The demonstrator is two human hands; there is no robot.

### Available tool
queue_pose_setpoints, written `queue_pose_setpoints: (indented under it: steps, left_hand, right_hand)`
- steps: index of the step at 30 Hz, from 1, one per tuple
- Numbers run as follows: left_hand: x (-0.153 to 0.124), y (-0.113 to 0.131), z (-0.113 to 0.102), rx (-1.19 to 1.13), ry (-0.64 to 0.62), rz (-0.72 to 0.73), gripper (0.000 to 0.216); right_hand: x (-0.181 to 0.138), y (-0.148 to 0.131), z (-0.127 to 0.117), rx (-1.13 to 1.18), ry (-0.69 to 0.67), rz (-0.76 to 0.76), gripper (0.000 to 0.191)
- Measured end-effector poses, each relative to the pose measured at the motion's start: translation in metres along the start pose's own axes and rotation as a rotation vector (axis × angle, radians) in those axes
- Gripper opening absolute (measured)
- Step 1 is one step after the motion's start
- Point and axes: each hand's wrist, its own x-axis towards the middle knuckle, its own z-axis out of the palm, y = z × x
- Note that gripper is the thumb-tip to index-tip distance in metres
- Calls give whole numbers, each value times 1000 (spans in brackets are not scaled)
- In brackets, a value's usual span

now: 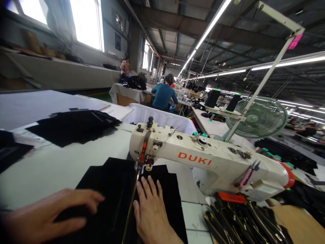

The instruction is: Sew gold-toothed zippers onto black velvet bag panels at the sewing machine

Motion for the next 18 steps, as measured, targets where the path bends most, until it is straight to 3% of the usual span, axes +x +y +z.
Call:
queue_pose_setpoints:
  steps: [1, 2, 6, 9, 12, 15, 18]
  left_hand:
    - [15, 2, -6, -21, -98, -14, 31]
    - [30, 3, -9, -16, -97, -55, 30]
    - [67, -9, 6, 40, -143, -35, 55]
    - [71, -31, 18, 60, -185, -45, 57]
    - [65, -49, 15, 69, -187, -70, 55]
    - [61, -52, 11, 94, -185, -76, 55]
    - [58, -41, 15, 125, -186, -92, 54]
  right_hand:
    - [0, -1, -3, 13, 6, 5, 50]
    - [1, -1, -6, 26, 20, 12, 49]
    - [-4, -8, -22, 87, 134, 31, 34]
    - [-13, -18, -21, 109, 148, -45, 28]
    - [-18, -34, -6, 120, 131, -149, 31]
    - [-18, -60, 7, 340, 19, -171, 37]
    - [-19, -90, 10, 756, -237, -102, 42]
